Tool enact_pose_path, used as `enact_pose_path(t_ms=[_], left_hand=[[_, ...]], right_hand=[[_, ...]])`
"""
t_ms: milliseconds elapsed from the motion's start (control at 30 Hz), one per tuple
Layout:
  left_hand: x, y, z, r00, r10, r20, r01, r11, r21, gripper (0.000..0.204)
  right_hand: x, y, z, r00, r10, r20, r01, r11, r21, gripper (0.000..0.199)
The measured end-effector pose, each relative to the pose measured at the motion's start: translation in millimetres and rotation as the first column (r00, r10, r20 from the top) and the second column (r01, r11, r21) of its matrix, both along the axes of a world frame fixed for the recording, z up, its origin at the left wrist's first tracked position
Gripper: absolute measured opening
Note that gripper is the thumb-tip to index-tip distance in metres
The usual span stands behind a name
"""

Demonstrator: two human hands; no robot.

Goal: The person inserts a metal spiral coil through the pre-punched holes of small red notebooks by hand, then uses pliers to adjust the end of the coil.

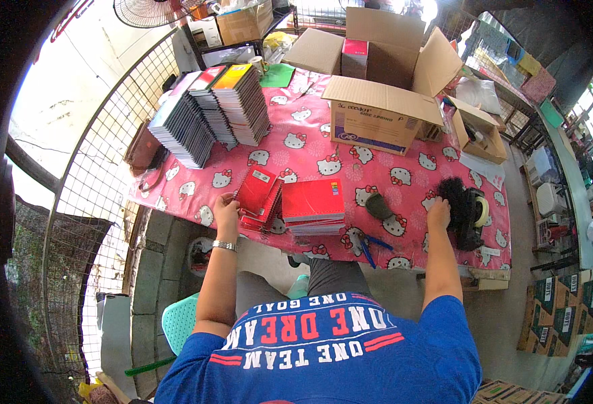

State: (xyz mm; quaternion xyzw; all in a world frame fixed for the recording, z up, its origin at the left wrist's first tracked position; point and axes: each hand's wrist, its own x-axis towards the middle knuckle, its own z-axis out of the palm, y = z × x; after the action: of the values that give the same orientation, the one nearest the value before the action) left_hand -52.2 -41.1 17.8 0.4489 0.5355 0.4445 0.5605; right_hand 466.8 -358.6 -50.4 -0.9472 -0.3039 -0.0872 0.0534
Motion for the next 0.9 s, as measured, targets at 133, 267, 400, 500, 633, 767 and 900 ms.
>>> enact_pose_path(t_ms=[133,267,400,500,633,767,900], left_hand=[[-3.8,-3.7,-15.3,0.919,0.117,-0.378,0.004,0.952,0.306,0.029],[-15.8,-17.6,-15.9,0.84,0.137,-0.525,0.071,0.932,0.356,0.03],[-5.3,-24.4,-6.9,0.741,0.139,-0.656,0.117,0.937,0.331,0.031],[23.2,-31.8,19.6,0.736,0.256,-0.626,0.21,0.794,0.571,0.03],[61.9,-94.4,109.8,0.786,0.024,-0.618,0.58,0.318,0.75,0.031],[111.1,-130.5,117.7,0.642,-0.026,-0.766,0.766,-0.018,0.643,0.033],[114.2,-128.1,106.7,0.438,0.108,-0.893,0.899,-0.046,0.435,0.024]], right_hand=[[12.4,9.6,-7.4,0.997,-0.04,-0.065,0.044,0.997,0.066,0.024],[12.0,17.3,-4.5,0.999,0.039,0.017,-0.043,0.963,0.268,0.022],[44.4,8.3,4.1,0.995,0.064,-0.077,-0.017,0.865,0.502,0.026],[57.2,-4.3,12.4,0.957,0.221,0.189,-0.29,0.778,0.557,0.028],[-69.9,52.4,84.6,0.793,0.413,-0.448,0.111,0.625,0.773,0.025],[-142.1,62.1,141.6,0.734,0.658,-0.17,-0.252,0.497,0.831,0.018],[-191.3,69.2,174.4,0.602,0.796,-0.058,-0.433,0.386,0.815,0.021]])
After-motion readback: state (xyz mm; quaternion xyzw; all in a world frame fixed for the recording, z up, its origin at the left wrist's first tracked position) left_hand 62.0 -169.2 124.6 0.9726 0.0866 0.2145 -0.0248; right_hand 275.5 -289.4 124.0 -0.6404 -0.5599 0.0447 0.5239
